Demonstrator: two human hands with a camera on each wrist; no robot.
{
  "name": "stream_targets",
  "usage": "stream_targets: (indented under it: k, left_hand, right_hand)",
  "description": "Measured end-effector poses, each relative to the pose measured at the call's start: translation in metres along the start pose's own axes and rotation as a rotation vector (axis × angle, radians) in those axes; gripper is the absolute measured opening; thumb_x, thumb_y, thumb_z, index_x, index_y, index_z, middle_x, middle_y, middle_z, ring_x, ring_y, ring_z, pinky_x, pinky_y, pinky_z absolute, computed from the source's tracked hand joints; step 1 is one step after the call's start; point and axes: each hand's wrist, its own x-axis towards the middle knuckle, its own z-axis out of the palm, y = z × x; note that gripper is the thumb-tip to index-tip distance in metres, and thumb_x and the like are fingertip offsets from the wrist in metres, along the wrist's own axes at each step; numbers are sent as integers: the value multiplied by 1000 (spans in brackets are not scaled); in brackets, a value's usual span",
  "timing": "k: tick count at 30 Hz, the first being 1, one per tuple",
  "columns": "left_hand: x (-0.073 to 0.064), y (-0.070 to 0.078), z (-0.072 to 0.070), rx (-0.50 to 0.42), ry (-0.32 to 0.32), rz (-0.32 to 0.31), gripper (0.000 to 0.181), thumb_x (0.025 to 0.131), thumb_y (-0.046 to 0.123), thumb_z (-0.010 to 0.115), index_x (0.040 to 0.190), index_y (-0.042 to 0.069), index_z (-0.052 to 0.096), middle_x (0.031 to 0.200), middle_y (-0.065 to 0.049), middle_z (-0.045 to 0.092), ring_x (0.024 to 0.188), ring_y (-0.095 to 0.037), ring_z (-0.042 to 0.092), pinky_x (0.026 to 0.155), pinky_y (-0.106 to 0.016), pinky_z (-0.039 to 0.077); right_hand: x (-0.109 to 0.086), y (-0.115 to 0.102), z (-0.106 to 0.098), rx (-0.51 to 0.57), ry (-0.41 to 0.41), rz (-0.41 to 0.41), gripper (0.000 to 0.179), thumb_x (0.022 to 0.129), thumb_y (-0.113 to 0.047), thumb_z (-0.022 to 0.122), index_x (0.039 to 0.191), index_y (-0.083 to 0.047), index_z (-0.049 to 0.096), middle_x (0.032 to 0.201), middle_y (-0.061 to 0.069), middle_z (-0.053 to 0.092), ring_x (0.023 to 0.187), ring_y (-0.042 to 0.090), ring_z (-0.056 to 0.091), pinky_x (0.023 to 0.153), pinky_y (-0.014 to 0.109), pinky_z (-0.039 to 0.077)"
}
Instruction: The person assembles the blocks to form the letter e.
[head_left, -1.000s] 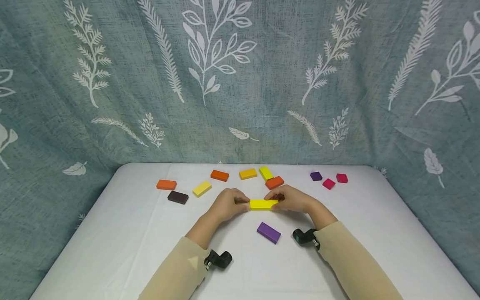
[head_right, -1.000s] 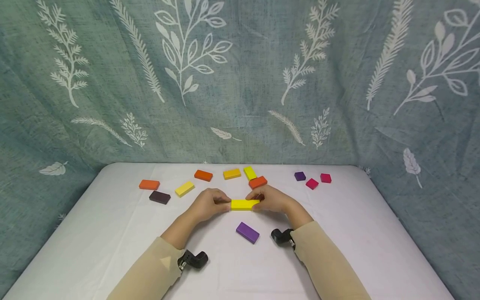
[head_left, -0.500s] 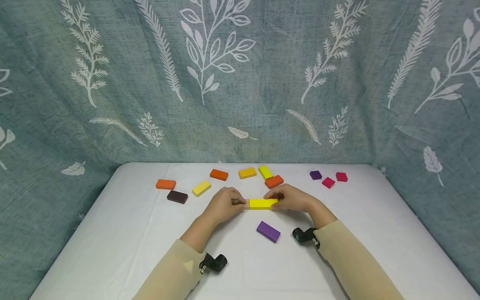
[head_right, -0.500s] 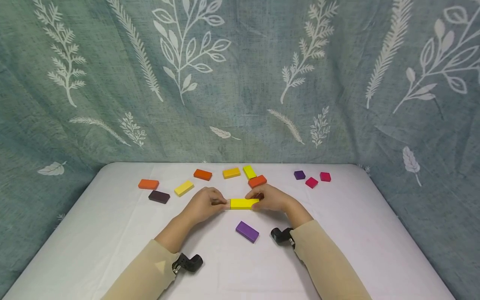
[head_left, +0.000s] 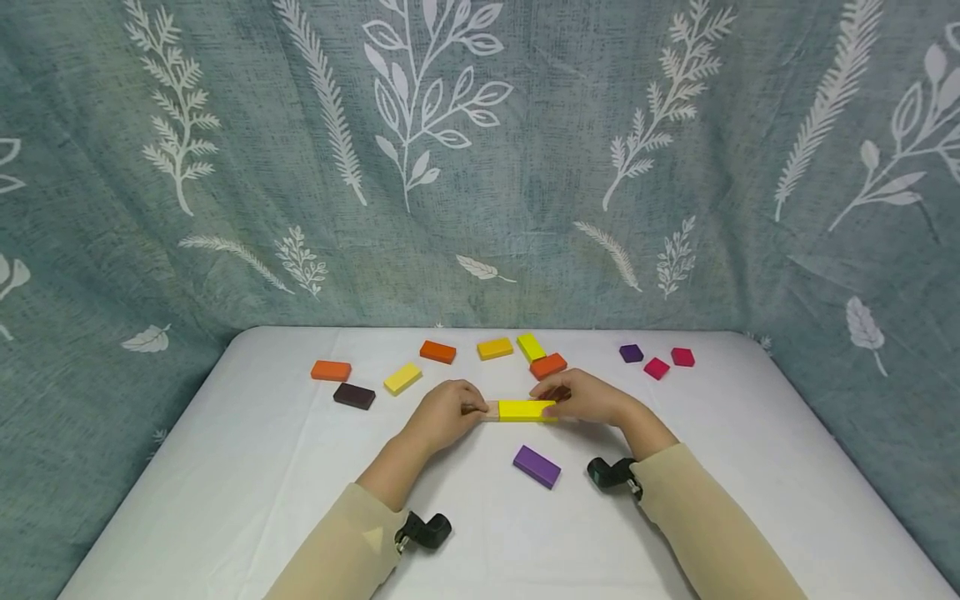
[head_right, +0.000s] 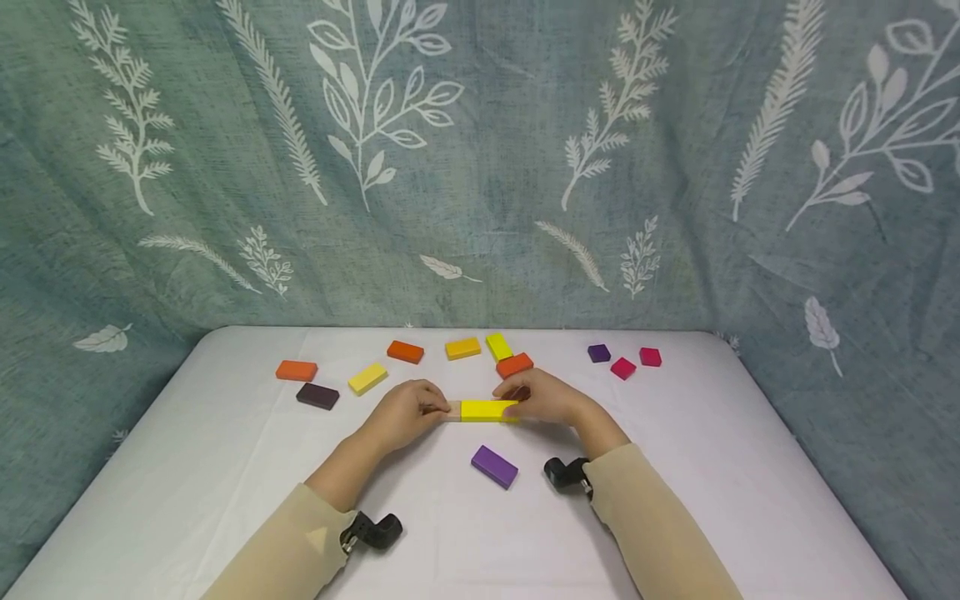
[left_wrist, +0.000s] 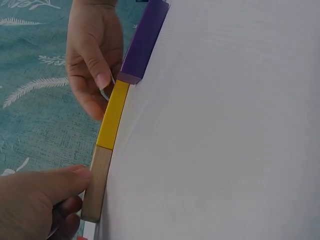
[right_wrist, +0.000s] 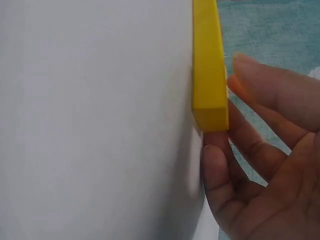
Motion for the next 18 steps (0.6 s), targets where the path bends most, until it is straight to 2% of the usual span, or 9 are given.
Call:
stream_targets:
  k: [4, 8, 14, 18]
  left_hand:
    - [-3, 0, -3, 46, -19, 53, 14, 96, 14, 69, 105, 13, 80, 109, 1, 69, 108, -19, 62, 98, -37, 48]
    - [-5, 0, -5, 48, -28, 76, 16, 96, 12, 69, 108, 12, 79, 111, 0, 69, 110, -21, 61, 100, -38, 47]
    - [-3, -6, -4, -4, -3, 20, 15, 94, 14, 72, 107, 14, 79, 111, 2, 67, 111, -20, 60, 100, -38, 47]
    - [-2, -9, -5, -45, 20, -15, 15, 93, 16, 74, 107, 15, 79, 109, 3, 66, 111, -21, 59, 100, -39, 46]
  right_hand:
    - [-2, -3, -6, 0, 98, 64, 25, 96, -14, 68, 120, -7, 71, 116, 8, 68, 101, 24, 59, 86, 37, 51]
    - [3, -6, -12, 3, 224, 124, 23, 97, -14, 67, 117, -6, 72, 113, 9, 68, 101, 27, 59, 82, 37, 51]
    - [16, -4, -16, -2, 381, 246, 31, 96, -21, 69, 124, -7, 69, 122, 13, 64, 107, 30, 59, 88, 41, 51]
    - [21, -1, -19, 6, 405, 300, 41, 96, -23, 68, 132, -4, 63, 131, 19, 58, 115, 35, 56, 92, 47, 50]
